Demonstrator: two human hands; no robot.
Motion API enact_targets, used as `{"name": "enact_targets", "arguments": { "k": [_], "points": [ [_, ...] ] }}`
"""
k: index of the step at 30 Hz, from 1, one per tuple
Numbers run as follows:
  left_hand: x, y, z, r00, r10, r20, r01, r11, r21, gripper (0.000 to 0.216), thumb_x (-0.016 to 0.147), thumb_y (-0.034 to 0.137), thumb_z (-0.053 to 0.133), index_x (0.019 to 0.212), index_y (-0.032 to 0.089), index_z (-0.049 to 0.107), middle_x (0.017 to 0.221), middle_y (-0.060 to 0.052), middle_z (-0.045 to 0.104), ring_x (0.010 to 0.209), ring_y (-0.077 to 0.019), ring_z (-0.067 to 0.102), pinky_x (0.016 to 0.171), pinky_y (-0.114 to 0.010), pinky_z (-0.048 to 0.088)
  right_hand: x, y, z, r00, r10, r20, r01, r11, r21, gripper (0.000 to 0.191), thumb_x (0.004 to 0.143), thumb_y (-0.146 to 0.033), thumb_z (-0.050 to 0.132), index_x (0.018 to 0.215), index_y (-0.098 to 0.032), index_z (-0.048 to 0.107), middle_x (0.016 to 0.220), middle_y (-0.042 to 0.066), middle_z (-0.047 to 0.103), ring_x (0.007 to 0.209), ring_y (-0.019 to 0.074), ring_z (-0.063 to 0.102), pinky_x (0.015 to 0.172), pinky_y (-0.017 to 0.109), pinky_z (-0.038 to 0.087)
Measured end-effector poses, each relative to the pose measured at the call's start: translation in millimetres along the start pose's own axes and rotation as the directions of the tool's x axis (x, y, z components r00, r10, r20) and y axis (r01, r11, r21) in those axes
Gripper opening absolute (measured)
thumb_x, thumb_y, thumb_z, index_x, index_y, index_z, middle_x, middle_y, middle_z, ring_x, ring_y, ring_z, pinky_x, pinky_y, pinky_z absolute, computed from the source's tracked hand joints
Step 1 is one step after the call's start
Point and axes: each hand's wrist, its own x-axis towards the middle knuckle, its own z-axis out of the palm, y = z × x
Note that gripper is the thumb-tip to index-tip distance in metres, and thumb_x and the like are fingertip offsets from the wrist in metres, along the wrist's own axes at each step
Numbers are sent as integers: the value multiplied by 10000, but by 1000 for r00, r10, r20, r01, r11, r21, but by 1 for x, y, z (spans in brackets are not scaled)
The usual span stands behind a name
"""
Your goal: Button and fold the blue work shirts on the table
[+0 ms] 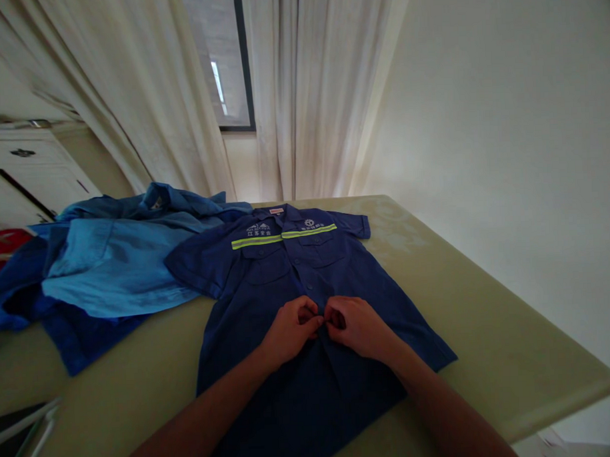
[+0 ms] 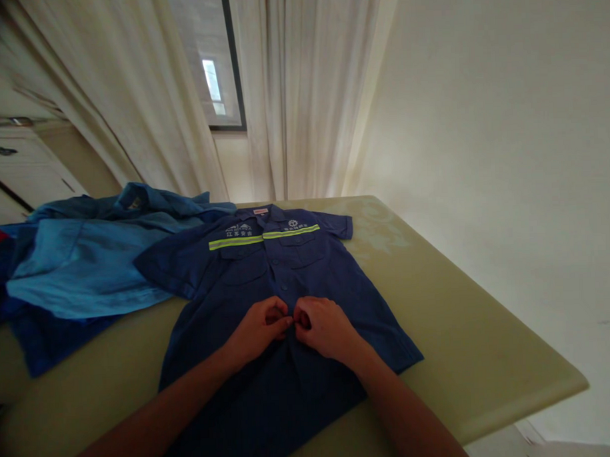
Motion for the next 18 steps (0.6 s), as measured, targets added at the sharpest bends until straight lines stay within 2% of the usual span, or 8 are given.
{"name": "enact_targets", "arguments": {
  "k": [5, 10, 13, 18],
  "points": [
    [4, -7, 2, 995, -92, -29, 86, 981, -173, 321, 765, 353, 834, 899, 185, 595, 738, 21, 675, 665, -121, 652, 691, -273, 546, -1, 0, 4, 1000, -22, 0, 22, 998, -60, 128, 804, -106, 640, 883, -207, 640, 827, -14, 655, 734, 142, 585, 675, 235, 353],
    [5, -7, 2, 998, -49, -35, 44, 988, -149, 240, 801, 305, 775, 900, 183, 594, 709, 30, 661, 645, -113, 627, 653, -247, 499, -1, -3, 6, 998, -38, -44, 35, 998, -50, 90, 858, -135, 644, 908, -209, 655, 854, -5, 657, 744, 145, 588, 695, 242, 371],
    [6, -8, 0, 999, -21, -35, 16, 988, -153, 258, 796, 333, 777, 896, 190, 586, 733, 30, 664, 666, -120, 631, 670, -256, 500, -1, -4, 2, 996, -53, -65, 53, 999, 0, 70, 897, -143, 632, 892, -207, 662, 867, 4, 665, 756, 148, 597, 698, 235, 388],
    [9, -8, -7, 996, -76, 42, 83, 973, -215, 394, 711, 342, 848, 961, 191, 582, 787, 20, 683, 694, -124, 650, 720, -277, 515, -4, -4, -5, 994, -72, -81, 76, 996, 47, 105, 903, -129, 629, 902, -213, 693, 868, 8, 693, 768, 153, 624, 710, 229, 407]
  ]
}}
